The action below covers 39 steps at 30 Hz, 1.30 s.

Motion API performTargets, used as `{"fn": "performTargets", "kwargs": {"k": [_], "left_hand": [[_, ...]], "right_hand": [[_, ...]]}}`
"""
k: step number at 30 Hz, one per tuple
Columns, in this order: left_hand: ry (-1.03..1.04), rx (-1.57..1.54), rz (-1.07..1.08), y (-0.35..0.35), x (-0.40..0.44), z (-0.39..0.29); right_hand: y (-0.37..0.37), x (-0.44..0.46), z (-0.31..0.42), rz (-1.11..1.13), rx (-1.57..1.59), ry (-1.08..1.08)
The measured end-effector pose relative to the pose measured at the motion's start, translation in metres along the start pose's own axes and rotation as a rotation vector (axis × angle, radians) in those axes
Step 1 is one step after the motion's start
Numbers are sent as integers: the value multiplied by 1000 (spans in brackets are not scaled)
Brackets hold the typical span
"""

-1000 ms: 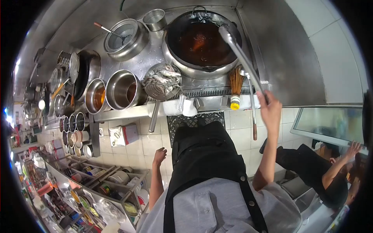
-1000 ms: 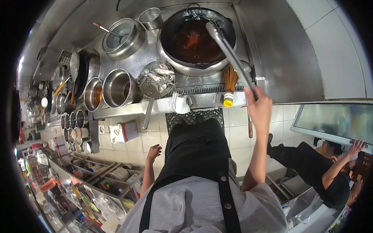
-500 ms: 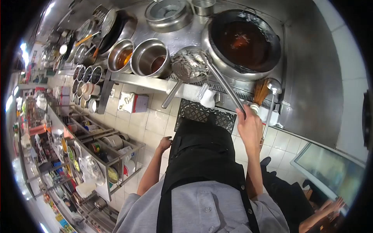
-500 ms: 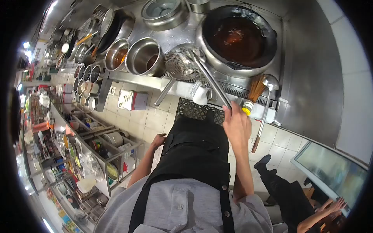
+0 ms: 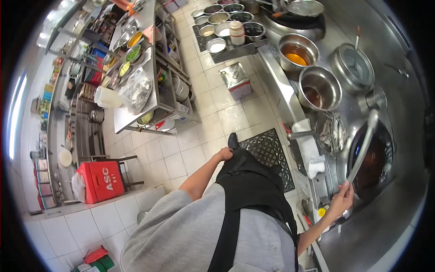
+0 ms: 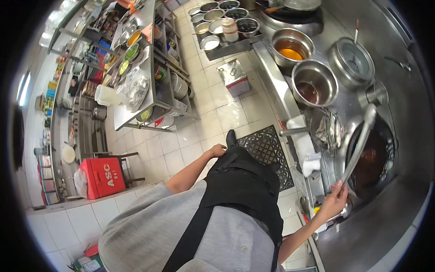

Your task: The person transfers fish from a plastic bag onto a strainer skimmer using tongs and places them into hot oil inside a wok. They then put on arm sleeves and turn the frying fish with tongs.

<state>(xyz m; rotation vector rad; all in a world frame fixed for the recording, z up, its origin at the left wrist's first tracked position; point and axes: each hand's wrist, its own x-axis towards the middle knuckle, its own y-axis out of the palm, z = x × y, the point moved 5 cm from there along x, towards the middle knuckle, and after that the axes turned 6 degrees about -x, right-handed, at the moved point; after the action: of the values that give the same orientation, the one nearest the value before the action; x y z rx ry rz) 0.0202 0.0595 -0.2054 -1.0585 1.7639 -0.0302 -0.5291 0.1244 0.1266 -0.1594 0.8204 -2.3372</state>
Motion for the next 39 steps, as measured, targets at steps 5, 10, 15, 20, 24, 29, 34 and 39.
{"fn": "performTargets", "kwargs": {"k": [5,10,15,20,24,29,34,39], "left_hand": [[-34,-223,-28,-27,35,104],[-191,-298,139,-70,71,189],[-28,-147,166,-123,108,208],[98,-31,144,-178,139,164],[7,-309,275,-181,179,121],[-33,-323,378,-176,172,55],[-16,-238,387,-162,149,28],[30,-198,406,-147,131,39]], "right_hand": [[57,-17,71,-55,233,57],[112,-45,132,-31,336,33],[141,-70,161,-104,297,-39],[127,-103,172,-265,-305,29],[101,-133,204,-502,-667,-175],[79,-140,191,-519,-885,38],[72,-126,167,-353,-1061,48],[68,-103,137,-265,-1147,-34]]}}
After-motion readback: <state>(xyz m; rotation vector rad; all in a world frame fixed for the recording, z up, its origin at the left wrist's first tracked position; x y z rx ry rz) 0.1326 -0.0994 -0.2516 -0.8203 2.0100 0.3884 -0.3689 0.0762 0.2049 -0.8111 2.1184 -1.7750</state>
